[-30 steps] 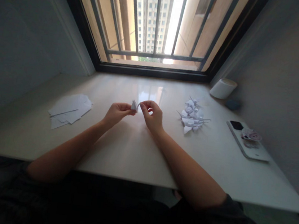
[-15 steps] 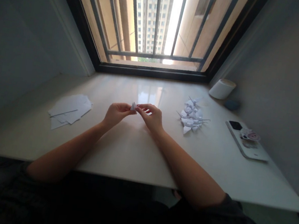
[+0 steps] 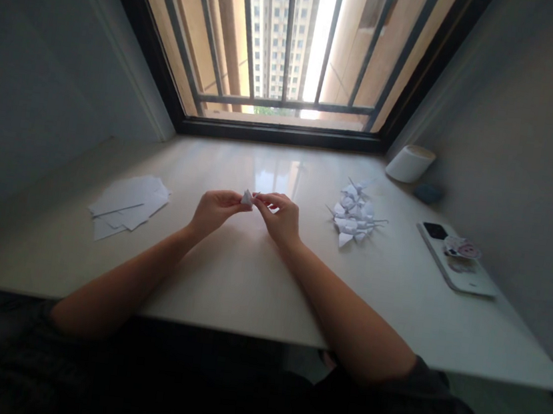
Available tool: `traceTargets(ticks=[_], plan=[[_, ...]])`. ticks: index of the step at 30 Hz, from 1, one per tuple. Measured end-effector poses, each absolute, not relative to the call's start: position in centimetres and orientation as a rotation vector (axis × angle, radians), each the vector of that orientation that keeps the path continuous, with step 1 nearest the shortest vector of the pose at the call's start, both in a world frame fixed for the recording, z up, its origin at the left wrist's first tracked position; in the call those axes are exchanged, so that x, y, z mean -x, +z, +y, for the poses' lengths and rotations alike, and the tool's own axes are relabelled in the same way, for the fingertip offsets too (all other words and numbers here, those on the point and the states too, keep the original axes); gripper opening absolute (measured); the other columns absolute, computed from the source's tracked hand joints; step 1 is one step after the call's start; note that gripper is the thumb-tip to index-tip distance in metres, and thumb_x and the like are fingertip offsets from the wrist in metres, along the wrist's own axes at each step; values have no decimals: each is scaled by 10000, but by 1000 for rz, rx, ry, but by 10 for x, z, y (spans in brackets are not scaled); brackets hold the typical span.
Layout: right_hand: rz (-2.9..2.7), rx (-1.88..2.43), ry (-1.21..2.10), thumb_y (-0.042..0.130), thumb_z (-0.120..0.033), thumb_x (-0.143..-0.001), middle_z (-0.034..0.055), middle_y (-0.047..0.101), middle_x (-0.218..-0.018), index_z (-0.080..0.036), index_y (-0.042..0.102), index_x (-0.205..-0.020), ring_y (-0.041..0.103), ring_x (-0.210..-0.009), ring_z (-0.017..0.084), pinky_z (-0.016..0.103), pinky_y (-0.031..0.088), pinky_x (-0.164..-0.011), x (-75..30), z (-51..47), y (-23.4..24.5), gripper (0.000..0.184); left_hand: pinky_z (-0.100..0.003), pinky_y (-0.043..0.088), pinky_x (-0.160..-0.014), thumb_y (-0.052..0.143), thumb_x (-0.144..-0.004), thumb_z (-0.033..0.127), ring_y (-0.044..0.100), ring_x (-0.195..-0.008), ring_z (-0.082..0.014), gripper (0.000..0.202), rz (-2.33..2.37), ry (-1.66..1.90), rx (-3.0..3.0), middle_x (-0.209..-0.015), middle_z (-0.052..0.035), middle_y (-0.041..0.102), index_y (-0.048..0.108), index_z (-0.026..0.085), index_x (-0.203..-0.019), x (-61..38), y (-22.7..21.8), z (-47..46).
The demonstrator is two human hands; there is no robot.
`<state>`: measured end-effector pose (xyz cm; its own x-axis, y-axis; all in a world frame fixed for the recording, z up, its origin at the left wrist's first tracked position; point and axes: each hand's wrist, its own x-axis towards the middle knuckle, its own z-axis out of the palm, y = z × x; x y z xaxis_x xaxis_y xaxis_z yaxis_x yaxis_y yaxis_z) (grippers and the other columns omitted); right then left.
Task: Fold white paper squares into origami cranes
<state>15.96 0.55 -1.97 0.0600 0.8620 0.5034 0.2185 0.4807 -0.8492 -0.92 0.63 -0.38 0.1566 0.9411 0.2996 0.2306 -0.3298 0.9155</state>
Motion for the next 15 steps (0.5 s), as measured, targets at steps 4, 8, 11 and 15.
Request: traceTargets(ticks=[4,8,11,15], plan=[[-1480,997,604,692,-348,-772,24,752,-841,-264,752,-785,646,-753,180,322,489,-643,-160,5,-18,104,-308,520,-755,792,-636,426,698,-792,-216,285,1130,1216,-1663,-843,-49,759,767,197,-804,8,-2,6],[-1480,996,579,676,-347,-789,15,753,-839,-267,748,-774,636,-746,175,317,476,-650,-160,4,-15,108,-313,526,-745,804,-613,418,695,-755,-208,297,1121,1221,-1567,-800,-57,755,762,176,-780,7,-1,6],[-1468,990,599,671,-335,-793,17,754,-841,-257,744,-768,641,-755,175,310,466,-652,-161,3,-15,109,-316,528,-750,805,-611,397,693,-739,-201,282,1108,1217,-1505,-786,-62,752,758,162,-760,6,-1,6],[-1448,1004,651,660,-338,-795,17,752,-850,-243,729,-766,647,-757,174,303,452,-646,-160,4,-16,121,-319,527,-768,817,-599,359,689,-724,-191,260,1069,1217,-1438,-768,-61,750,754,154,-746,5,1,6]])
